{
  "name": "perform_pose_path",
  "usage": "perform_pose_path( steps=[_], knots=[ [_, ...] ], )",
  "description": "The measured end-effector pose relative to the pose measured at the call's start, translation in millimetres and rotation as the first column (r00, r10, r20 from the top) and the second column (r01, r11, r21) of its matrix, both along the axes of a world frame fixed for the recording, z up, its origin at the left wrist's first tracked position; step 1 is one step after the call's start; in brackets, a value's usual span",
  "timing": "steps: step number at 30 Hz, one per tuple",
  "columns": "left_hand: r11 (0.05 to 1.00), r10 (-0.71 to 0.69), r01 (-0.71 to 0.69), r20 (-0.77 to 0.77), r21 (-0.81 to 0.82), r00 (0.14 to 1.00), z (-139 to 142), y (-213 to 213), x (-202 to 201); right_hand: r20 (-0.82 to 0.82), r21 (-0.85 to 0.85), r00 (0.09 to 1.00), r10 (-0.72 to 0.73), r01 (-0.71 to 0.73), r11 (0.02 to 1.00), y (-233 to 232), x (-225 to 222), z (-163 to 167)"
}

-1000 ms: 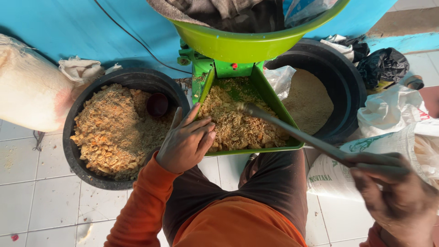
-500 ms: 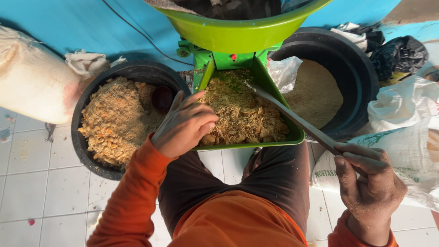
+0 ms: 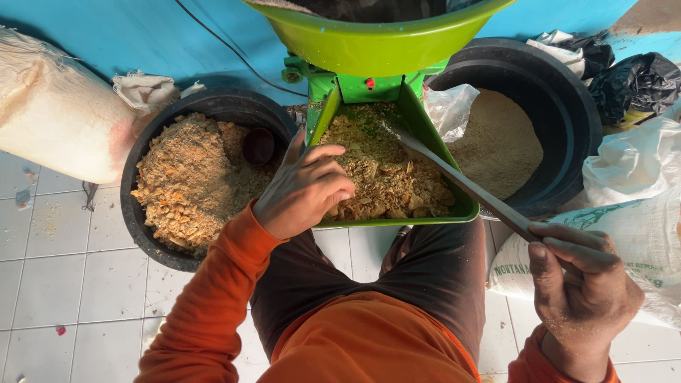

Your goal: The person sits on the floor in front of a green grinding machine and feeds broken dried food chunks from a green tray into the machine's hopper, using a long flat stick to push the material in. Ground powder collects in a large basin beside the machine, and the person briefly handles a plastic bag at the machine outlet.

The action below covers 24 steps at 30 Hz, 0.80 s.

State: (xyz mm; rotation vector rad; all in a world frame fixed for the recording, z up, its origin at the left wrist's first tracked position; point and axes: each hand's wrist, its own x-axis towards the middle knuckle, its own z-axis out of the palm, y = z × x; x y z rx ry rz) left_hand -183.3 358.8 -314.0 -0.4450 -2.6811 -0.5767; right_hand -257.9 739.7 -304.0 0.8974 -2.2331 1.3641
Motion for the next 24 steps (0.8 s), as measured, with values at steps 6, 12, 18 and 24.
perform_pose_path(
  steps=[6, 12, 18, 24],
  knots=[
    [0.994, 0.104, -0.099, -0.106, 0.048, 0.989, -12.2, -0.6, 5.3, -0.018, 0.019, 1.000, 0.007, -0.007, 1.000, -14.5, 6.0, 0.0],
    [0.987, 0.156, -0.146, -0.190, 0.065, 0.969, -18.8, -1.0, 5.9, -0.272, 0.202, 0.962, 0.024, 0.033, 0.979, -39.2, 7.1, 19.7],
    [0.977, 0.211, -0.198, -0.193, 0.082, 0.958, -20.4, -1.1, 10.7, -0.411, 0.393, 0.867, 0.283, -0.112, 0.913, -80.0, -6.3, 30.1],
    [0.971, 0.234, -0.219, -0.188, 0.097, 0.954, -20.3, -4.6, 13.9, -0.413, 0.481, 0.786, 0.460, -0.241, 0.843, -116.8, -15.0, 36.7]
  ],
)
